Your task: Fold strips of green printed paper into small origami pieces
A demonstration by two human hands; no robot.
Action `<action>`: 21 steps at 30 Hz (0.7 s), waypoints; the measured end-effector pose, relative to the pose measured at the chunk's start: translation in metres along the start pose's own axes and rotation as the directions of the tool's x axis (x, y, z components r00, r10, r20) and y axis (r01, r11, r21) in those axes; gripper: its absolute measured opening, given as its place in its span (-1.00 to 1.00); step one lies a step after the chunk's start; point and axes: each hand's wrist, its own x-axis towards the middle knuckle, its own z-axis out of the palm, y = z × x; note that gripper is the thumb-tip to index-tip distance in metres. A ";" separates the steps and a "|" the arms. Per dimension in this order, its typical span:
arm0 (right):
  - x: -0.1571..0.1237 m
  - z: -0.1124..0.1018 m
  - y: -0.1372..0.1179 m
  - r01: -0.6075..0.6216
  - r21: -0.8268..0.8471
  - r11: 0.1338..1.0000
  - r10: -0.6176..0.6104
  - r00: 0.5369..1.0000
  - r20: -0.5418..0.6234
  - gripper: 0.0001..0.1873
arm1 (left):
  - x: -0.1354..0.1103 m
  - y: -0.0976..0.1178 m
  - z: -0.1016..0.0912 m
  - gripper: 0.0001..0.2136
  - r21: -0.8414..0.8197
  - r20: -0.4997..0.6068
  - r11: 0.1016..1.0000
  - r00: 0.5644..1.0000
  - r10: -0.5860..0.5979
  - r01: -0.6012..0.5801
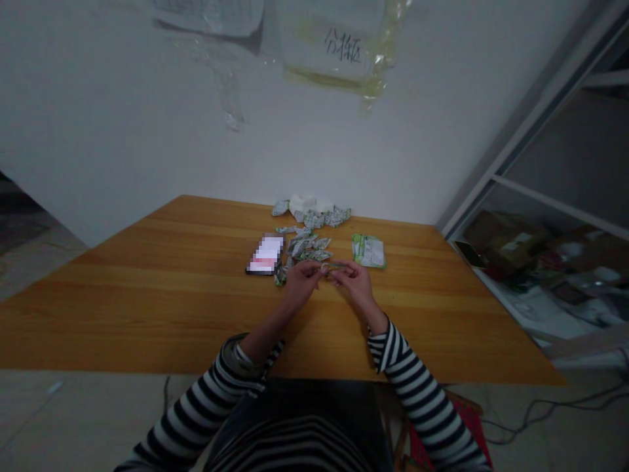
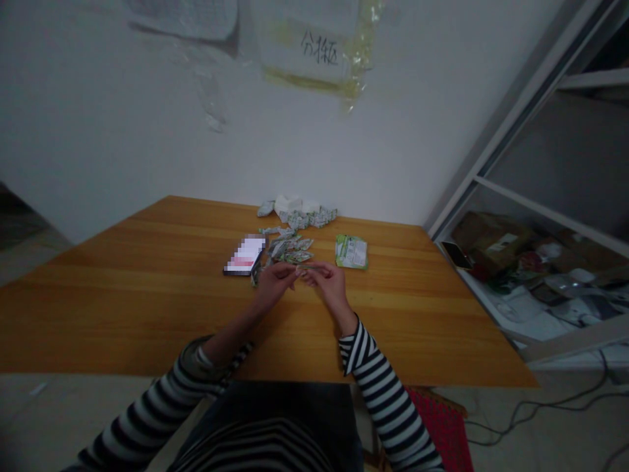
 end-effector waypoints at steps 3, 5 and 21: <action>0.001 -0.002 0.002 -0.018 -0.002 1.000 0.018 1.000 -0.018 -0.69 | -0.001 -0.003 0.000 -0.82 -0.015 0.063 0.999 0.998 -0.030 0.031; 0.001 -0.003 0.005 -0.041 -0.005 0.999 0.041 0.999 -0.021 -0.68 | -0.001 -0.005 -0.001 -0.85 -0.021 0.080 0.998 0.996 -0.050 0.052; -0.003 0.003 -0.003 -0.002 -0.021 1.000 0.001 0.997 -0.078 -0.68 | -0.002 0.008 0.003 -0.81 -0.234 -0.007 0.968 0.995 -0.098 0.093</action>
